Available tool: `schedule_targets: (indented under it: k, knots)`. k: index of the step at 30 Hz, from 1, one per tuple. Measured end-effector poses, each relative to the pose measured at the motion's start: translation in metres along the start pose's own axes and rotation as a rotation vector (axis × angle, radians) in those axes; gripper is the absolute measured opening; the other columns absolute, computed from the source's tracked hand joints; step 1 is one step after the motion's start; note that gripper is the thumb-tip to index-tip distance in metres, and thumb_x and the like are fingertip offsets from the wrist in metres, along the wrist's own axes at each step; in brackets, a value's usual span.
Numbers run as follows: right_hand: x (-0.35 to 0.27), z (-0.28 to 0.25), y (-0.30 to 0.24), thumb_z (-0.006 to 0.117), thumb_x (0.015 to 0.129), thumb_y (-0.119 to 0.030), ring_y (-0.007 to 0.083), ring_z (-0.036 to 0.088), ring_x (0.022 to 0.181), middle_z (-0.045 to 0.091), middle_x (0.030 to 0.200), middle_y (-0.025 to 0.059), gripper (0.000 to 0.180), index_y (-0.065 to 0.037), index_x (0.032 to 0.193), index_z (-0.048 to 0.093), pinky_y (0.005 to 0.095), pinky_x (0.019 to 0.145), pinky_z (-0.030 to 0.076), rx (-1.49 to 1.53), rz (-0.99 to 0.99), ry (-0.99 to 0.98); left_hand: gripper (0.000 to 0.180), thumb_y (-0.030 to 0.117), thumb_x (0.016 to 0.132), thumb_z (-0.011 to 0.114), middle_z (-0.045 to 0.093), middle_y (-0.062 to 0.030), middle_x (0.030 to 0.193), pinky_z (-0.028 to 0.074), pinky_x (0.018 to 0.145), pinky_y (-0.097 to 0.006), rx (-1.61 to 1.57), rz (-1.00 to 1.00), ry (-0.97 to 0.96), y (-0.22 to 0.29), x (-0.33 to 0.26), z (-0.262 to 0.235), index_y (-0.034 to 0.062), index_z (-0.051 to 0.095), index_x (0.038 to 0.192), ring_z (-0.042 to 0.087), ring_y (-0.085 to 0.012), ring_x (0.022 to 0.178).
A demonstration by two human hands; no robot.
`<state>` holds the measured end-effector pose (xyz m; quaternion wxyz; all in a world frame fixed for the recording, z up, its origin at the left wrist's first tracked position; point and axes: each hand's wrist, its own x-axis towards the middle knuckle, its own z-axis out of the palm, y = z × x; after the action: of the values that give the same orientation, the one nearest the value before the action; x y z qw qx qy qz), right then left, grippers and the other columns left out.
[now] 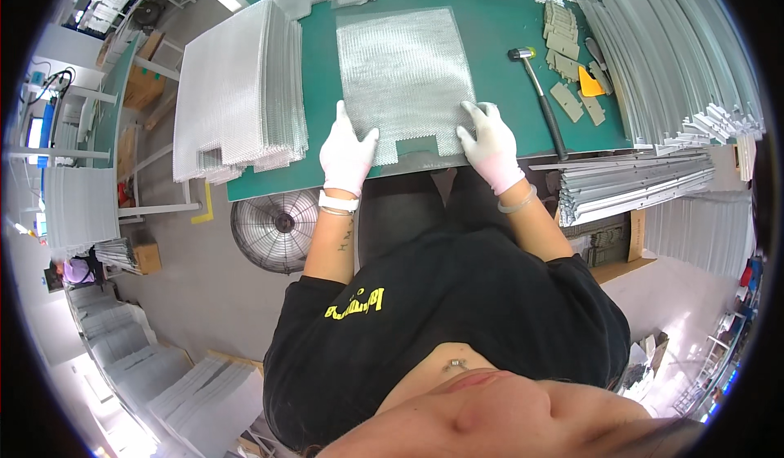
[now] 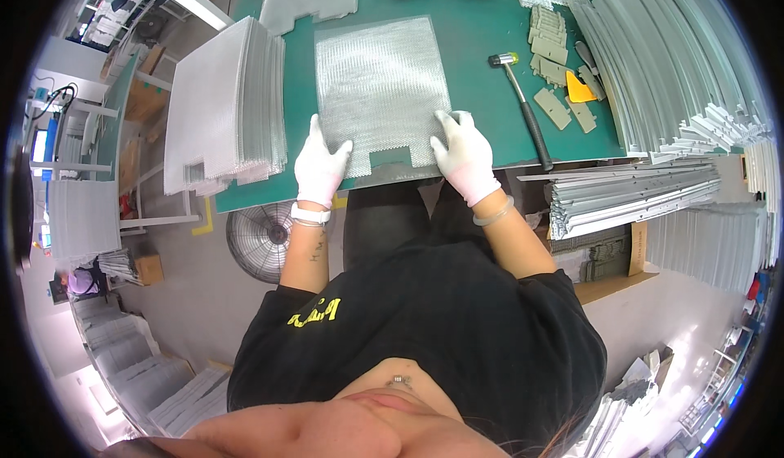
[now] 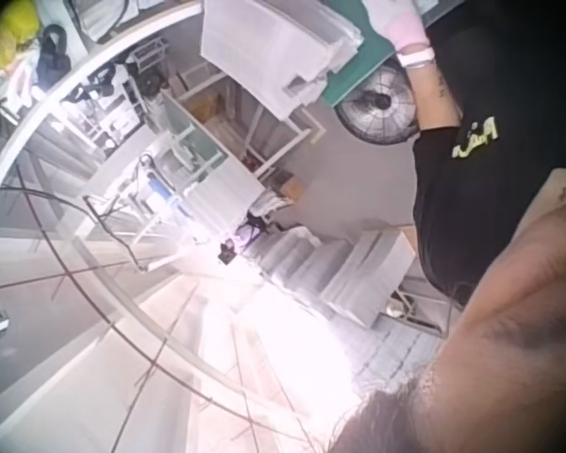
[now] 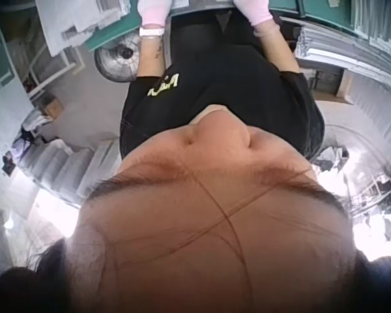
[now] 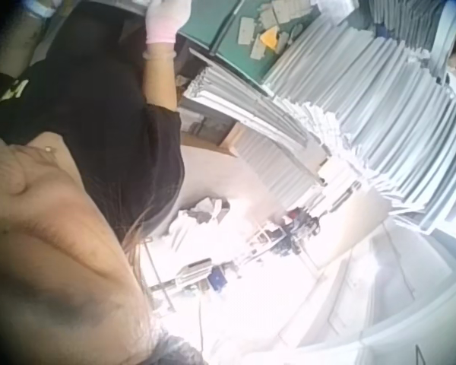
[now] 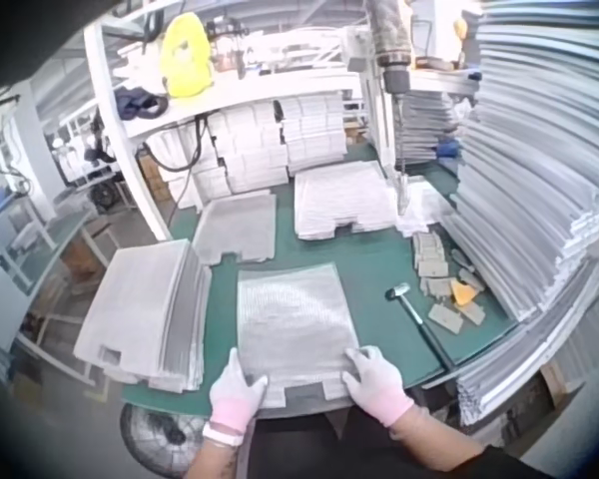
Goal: The person assembles metal frames by placing a mesh screen into a frame, securing it with a plastic clip, and using a power drill to fasten the components. The person repeats this process for multiple units, stacking the finished frames on the table.
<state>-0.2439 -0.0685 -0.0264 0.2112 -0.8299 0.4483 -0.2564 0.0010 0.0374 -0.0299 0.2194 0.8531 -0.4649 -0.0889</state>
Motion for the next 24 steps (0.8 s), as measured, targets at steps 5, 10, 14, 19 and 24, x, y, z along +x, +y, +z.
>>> schedule_targets:
  k: [5, 10, 14, 19, 24]
  knots:
    - [0.001, -0.001, 0.001, 0.070, 0.088, -0.020, 0.0365, 0.065, 0.097, 0.057, 0.118, 0.0185, 0.043, -0.009, 0.128, 0.062, 0.0421, 0.083, 0.055, -0.014, 0.012, -0.044, 0.091, 0.039, 0.083, 0.073, 0.060, -0.0238, 0.129, 0.051, 0.097, -0.041, -0.006, -0.005, 0.001, -0.003, 0.001, 0.001, -0.0010, 0.031, 0.153, 0.063, -0.0363, 0.115]
    - [0.008, -0.007, -0.002, 0.071, 0.088, -0.020, 0.0376, 0.064, 0.095, 0.055, 0.115, 0.0196, 0.046, -0.008, 0.131, 0.060, 0.0428, 0.082, 0.055, -0.055, 0.042, -0.121, 0.090, 0.037, 0.082, 0.074, 0.060, -0.0244, 0.129, 0.050, 0.098, -0.042, -0.050, -0.002, 0.018, -0.004, 0.000, 0.001, -0.0008, 0.033, 0.153, 0.062, -0.0376, 0.116]
    - [0.009, -0.008, 0.000, 0.071, 0.088, -0.021, 0.0380, 0.064, 0.095, 0.054, 0.115, 0.0200, 0.048, -0.009, 0.133, 0.059, 0.0429, 0.082, 0.055, -0.033, 0.049, -0.145, 0.091, 0.036, 0.081, 0.076, 0.061, -0.0249, 0.128, 0.051, 0.097, -0.041, -0.060, -0.007, 0.014, -0.007, 0.000, 0.002, -0.0008, 0.033, 0.152, 0.062, -0.0381, 0.115]
    - [0.023, -0.028, -0.004, 0.071, 0.086, -0.029, 0.0377, 0.065, 0.098, 0.057, 0.114, 0.0191, 0.043, -0.012, 0.126, 0.066, 0.0425, 0.086, 0.055, -0.057, 0.079, -0.215, 0.092, 0.037, 0.080, 0.077, 0.052, -0.0240, 0.138, 0.044, 0.104, -0.047, -0.016, -0.067, -0.015, 0.007, 0.000, -0.010, 0.0005, 0.034, 0.152, 0.052, -0.0392, 0.127]
    - [0.123, -0.079, 0.066, 0.064, 0.087, -0.035, 0.0369, 0.065, 0.102, 0.067, 0.105, 0.0206, 0.037, -0.011, 0.113, 0.071, 0.0432, 0.093, 0.052, -0.132, 0.135, -0.001, 0.079, 0.038, 0.086, 0.068, 0.037, -0.0208, 0.154, 0.022, 0.118, -0.060, 0.298, 0.288, -0.013, -0.017, 0.009, 0.002, 0.0064, 0.039, 0.152, 0.032, -0.0433, 0.143]
